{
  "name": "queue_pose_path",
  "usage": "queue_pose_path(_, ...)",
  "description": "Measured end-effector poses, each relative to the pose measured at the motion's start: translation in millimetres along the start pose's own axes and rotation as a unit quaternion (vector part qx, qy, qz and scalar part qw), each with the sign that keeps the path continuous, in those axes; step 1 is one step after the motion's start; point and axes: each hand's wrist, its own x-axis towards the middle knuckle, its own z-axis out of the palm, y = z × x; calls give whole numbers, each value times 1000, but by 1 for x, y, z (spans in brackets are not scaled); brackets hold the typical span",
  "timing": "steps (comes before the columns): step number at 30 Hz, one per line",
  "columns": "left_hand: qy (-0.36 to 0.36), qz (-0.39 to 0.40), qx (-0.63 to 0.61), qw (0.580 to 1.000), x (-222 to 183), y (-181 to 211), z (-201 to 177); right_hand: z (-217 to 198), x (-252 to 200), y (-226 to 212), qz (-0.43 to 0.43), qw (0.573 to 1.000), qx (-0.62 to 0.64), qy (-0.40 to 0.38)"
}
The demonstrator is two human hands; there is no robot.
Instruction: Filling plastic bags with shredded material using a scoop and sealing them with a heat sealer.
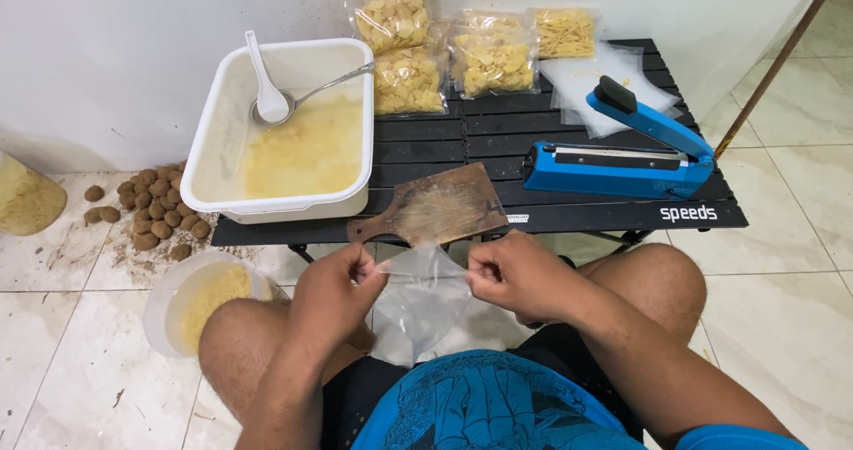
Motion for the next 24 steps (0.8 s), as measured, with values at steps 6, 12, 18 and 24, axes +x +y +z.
queue_pose_path(6,-79,76,122,987,-13,50,-6,20,4,-3,-230,931,-182,218)
queue_pose_path(12,-95,124,130,979,-3,51,9,33,-2,-19,-475,831,-235,171)
queue_pose_path(18,-102,143,156,972,-1,55,8,24,7,-10,-394,836,-381,-12)
queue_pose_path(24,-111,152,178,966,-3,70,10,64,37,-6,-323,849,-384,-169)
